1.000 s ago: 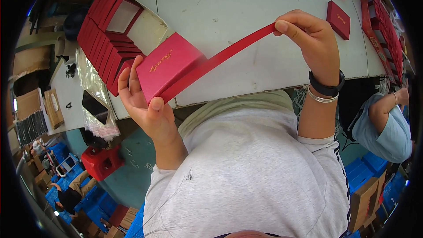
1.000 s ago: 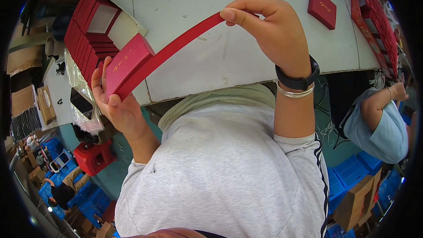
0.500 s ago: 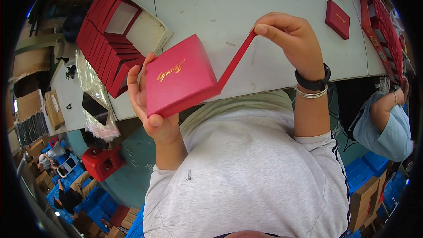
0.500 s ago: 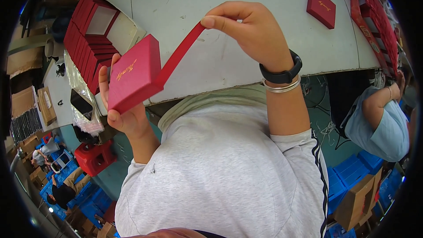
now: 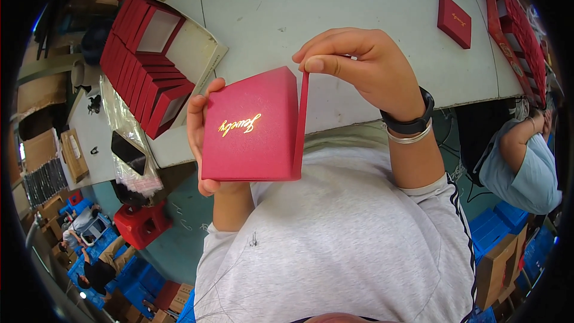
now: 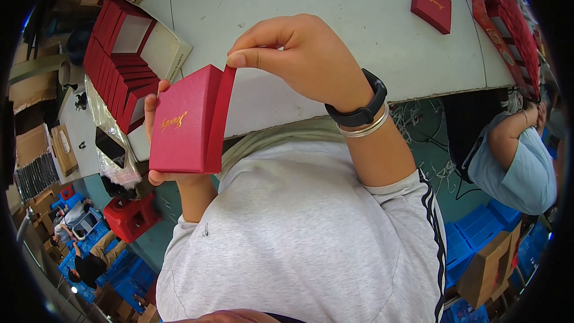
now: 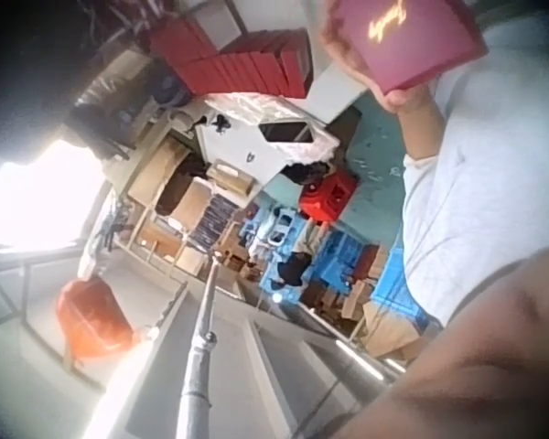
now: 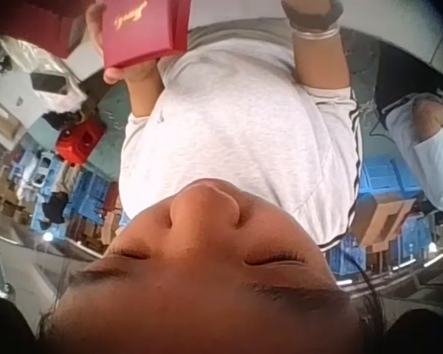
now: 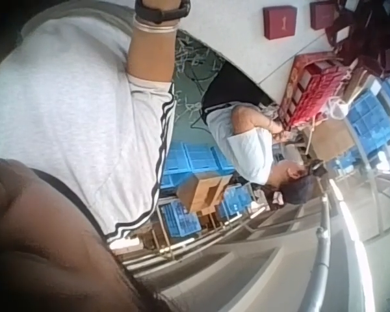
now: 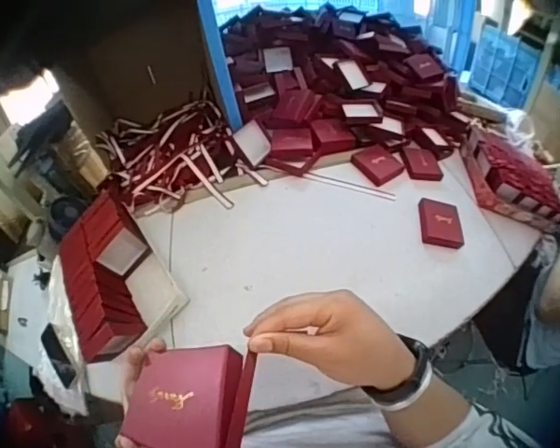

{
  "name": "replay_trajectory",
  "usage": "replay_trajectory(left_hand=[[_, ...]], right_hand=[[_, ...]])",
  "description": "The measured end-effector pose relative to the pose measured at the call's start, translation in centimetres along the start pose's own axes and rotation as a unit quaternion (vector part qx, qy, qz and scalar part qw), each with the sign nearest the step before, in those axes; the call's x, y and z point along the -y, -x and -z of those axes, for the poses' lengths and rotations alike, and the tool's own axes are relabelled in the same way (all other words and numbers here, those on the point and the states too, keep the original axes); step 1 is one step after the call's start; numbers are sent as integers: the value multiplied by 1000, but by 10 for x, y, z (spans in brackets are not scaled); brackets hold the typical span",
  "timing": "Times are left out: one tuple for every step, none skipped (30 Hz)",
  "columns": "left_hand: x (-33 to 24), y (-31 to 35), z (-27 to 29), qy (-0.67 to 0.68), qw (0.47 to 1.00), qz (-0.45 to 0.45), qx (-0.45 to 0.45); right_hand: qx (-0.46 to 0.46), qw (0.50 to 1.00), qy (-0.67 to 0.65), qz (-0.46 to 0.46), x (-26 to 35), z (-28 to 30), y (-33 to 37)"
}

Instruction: The recorder is inserting red ribbons into small red jewelry boxes at a packaging workstation.

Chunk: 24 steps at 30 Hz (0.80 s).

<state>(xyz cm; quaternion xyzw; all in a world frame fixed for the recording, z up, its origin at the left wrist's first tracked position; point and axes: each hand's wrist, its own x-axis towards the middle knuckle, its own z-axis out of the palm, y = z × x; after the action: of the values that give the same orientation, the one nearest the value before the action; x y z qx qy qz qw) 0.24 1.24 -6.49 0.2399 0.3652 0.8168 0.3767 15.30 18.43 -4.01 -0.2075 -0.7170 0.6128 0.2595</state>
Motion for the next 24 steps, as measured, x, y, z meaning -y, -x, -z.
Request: replay_trajectory(left_hand=[[1, -1, 0, 0, 1000, 1, 1], [1, -1, 1, 10, 1000, 0, 18], [2, -1, 2, 20, 999, -1, 35], [3, -2, 2, 20, 999, -1, 35], [3, -2, 2, 34, 998, 6, 45], [4, -2, 3, 48, 997, 12, 55], [6, -3, 4, 48, 997, 13, 55], [10, -5, 6, 80, 992, 12, 96], [12, -7, 8, 112, 984, 12, 138], [13, -6, 7, 112, 984, 13, 138], [14, -6, 6, 132, 981, 14, 140], [16, -5, 5, 152, 978, 15, 141], [19, -5, 5, 151, 978, 15, 141], [22, -5, 5, 189, 971, 19, 143], [24, -5, 5, 225, 963, 23, 145], [25, -5, 7, 225, 963, 23, 145], [26, -5, 10, 249, 956, 30, 151], [27, -6, 12, 273, 948, 36, 158], [26, -8, 12, 274, 948, 37, 158], [21, -10, 8, 209, 966, 57, 142], [18, -11, 6, 144, 979, 77, 125], [17, -11, 4, 143, 979, 75, 125], [19, -10, 1, 154, 981, 96, 65], [21, -10, -4, 165, 979, 116, 4]], right_hand=[[-1, 1000, 0, 0, 0, 1, 0], [0, 1000, -14, 9, -1, 1, 0], [0, 999, -29, 18, -1, 1, 0], [-1, 999, -29, 18, -1, 2, 0], [7, 999, -38, 22, -1, 2, -1], [14, 998, -48, 26, 0, 2, -1], [14, 998, -49, 26, 1, 2, -1], [26, 998, -54, 9, 2, 4, -1], [39, 997, -60, -7, 3, 4, -1], [38, 997, -60, -7, 3, 4, -1], [47, 996, -80, -15, 3, 4, 0], [55, 993, -100, -24, 2, 4, 0], [55, 993, -100, -24, 1, 3, 1], [76, 984, -157, -33, 0, 0, 2], [97, 971, -214, -42, -1, -2, 3], [97, 971, -214, -41, -2, -5, 4], [106, 968, -226, -33, -3, -8, 5], [115, 964, -239, -24, -6, -11, 5], [114, 964, -239, -24, -10, -13, 5], [103, 965, -241, 11, -13, -16, 6], [92, 965, -243, 45, -17, -18, 6], [93, 964, -244, 46, -20, -19, 7], [72, 955, -285, 38, -25, -18, 6], [51, 944, -325, 29, -29, -18, 6]])
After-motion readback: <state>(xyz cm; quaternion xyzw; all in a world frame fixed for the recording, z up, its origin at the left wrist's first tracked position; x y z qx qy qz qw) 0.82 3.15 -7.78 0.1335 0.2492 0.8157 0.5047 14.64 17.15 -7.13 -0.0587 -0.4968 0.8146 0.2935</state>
